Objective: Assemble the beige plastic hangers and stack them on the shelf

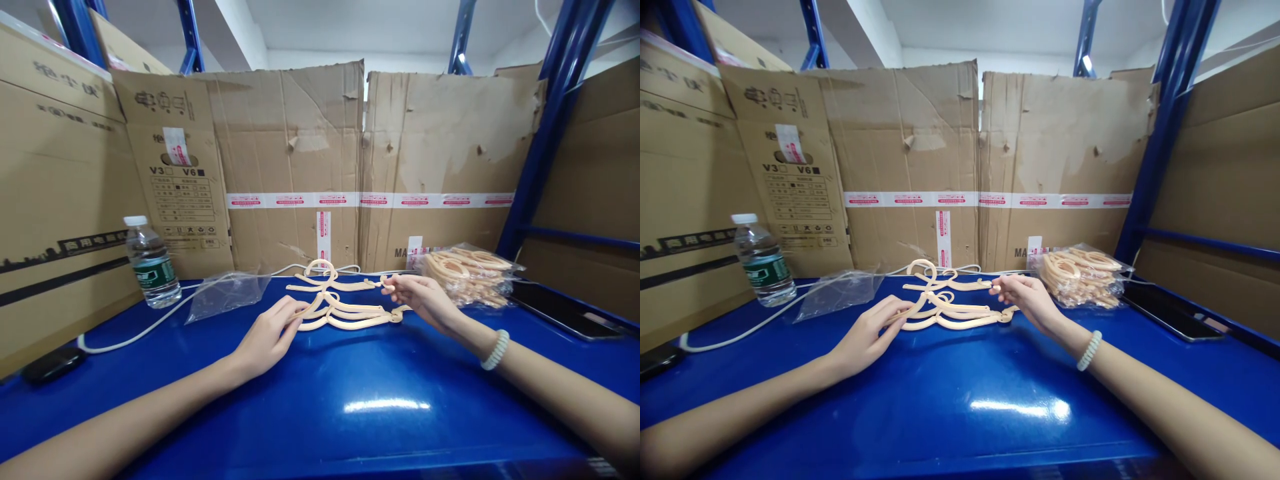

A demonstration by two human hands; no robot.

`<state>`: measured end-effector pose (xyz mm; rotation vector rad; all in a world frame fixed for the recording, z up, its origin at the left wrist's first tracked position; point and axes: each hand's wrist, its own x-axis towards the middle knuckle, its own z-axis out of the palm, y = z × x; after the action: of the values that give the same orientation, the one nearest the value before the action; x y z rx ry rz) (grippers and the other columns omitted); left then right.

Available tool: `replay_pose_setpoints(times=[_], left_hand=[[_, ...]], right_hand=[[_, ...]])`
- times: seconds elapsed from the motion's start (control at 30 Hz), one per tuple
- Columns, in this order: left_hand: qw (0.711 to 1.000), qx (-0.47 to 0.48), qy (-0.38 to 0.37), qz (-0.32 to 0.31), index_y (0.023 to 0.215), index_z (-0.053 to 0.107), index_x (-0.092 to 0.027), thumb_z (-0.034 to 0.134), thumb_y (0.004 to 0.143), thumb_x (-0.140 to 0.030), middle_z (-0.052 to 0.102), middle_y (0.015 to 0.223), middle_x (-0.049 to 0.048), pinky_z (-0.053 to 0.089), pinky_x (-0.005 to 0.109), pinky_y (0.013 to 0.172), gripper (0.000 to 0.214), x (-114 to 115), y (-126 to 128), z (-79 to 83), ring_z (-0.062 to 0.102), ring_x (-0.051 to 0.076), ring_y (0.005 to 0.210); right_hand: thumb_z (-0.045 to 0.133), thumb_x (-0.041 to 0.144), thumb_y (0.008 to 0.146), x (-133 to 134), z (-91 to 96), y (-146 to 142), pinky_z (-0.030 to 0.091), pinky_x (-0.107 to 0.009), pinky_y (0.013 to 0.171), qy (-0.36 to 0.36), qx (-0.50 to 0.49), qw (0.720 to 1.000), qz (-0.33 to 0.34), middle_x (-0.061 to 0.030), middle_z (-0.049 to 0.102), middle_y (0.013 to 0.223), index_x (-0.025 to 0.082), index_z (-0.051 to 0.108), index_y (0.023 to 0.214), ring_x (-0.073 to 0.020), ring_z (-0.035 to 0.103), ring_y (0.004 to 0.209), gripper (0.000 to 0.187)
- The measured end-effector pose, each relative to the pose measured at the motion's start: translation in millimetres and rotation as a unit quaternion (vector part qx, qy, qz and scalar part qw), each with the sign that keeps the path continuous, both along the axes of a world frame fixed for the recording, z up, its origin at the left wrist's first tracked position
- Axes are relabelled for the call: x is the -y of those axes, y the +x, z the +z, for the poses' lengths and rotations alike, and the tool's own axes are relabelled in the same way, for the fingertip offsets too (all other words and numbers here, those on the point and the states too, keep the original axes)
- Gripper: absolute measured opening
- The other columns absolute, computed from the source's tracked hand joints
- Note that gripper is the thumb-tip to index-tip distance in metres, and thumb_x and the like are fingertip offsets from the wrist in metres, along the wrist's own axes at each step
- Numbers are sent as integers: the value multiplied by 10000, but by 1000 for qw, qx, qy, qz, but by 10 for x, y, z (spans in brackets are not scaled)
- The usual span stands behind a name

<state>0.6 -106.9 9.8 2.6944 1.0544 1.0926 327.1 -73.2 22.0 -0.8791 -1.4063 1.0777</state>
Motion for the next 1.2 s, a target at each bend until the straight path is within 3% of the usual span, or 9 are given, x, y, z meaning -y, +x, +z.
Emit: replay_pose_setpoints(times=[0.27,0.43,0.57,0.7,0.9,1.03,1.2], left_hand=[[1000,18,6,-6,1139,552,-186,384,960,-195,580,996,68,487,304,801,245,-6,-11,-4,584,179,896],[1000,20,9,-8,1133,548,-188,376,960,-188,577,991,71,488,303,799,243,-15,-10,-8,580,181,902],[1000,12,11,-1,1113,548,-184,385,962,-188,577,988,66,478,295,794,222,-20,-21,-20,580,176,894],[1000,4,21,-2,1131,547,-179,375,969,-192,584,984,74,480,297,779,237,-15,-21,-19,580,176,871],[999,5,37,-8,1132,550,-174,368,968,-189,592,984,81,484,299,782,245,-5,-6,-2,585,180,873],[999,5,38,-13,1137,543,-180,369,969,-175,585,990,73,476,288,778,242,-1,-6,0,582,176,886],[999,0,40,-21,1157,533,-181,355,974,-168,578,1019,79,474,293,804,256,6,-5,-4,578,179,926]], right_hand=[[865,345,550,8,-60,-62,461,-245,584,-59,-30,997,34,-37,685,744,155,623,767,-96,555,590,377],[884,279,514,20,-58,-48,500,-257,627,-70,-60,995,37,18,639,682,194,517,770,-130,618,658,456],[875,285,546,12,-44,-15,525,-266,689,-110,-44,991,63,-1,645,743,171,605,929,-126,629,682,482],[858,306,587,6,-20,9,536,-287,760,-133,-20,986,104,-15,636,754,153,630,750,-136,635,722,320],[805,300,671,43,16,-1,556,-364,816,-179,-11,971,159,-32,661,821,170,573,742,-194,679,824,275],[748,291,748,53,3,-10,562,-306,779,-201,8,965,170,-64,691,819,159,572,750,-216,702,874,219],[767,264,730,46,-15,-7,573,-224,676,-196,-2,966,171,-65,700,731,149,575,746,-163,709,726,224]])
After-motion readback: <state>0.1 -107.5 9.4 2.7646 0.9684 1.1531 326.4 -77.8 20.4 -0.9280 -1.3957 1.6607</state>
